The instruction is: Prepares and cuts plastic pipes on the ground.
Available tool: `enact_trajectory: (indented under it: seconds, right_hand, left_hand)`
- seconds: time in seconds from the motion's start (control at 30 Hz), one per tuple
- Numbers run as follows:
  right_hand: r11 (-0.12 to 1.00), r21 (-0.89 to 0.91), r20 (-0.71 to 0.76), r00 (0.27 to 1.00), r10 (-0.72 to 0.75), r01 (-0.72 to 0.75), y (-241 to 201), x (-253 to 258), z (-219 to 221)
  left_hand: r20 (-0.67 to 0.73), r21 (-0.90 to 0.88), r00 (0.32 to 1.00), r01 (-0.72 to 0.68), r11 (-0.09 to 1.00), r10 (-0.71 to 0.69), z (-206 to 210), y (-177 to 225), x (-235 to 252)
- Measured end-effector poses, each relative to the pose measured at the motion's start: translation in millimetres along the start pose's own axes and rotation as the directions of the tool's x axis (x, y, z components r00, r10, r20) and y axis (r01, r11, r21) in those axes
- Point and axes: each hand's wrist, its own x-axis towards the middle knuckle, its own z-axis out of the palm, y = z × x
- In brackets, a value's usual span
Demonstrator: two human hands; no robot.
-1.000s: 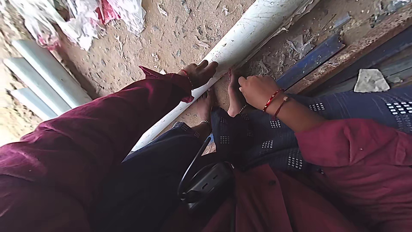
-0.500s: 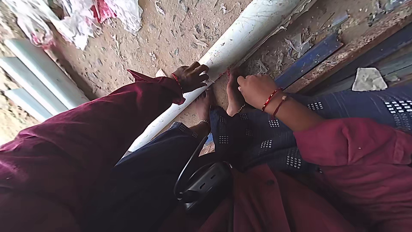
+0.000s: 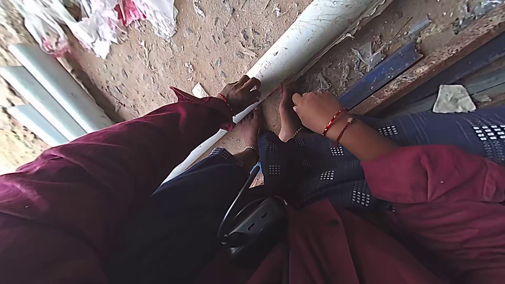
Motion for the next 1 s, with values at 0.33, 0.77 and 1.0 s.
enact_trajectory:
  seconds: [0.33, 0.77, 1.0]
  right_hand:
    - [1.0, 0.004, 0.004, 1.0, -0.002, 0.002, -0.6, -0.1, -0.5]
    - [1.0, 0.002, -0.014, 1.0, -0.002, 0.002, 0.4, -1.7, -2.9]
    - [0.999, -0.055, -0.07, 0.998, -0.005, 0.001, 0.7, 0.1, 5.6]
  left_hand:
    - [0.146, -0.074, 0.931, 0.349, 0.934, -0.336, -55.9, 26.7, 71.2]
    - [-0.006, 0.141, 0.943, 0.331, 0.933, -0.333, -108.5, 1.9, 62.5]
    - [-0.022, 0.162, 0.951, 0.308, 0.938, -0.309, -97.7, -63.7, -12.3]
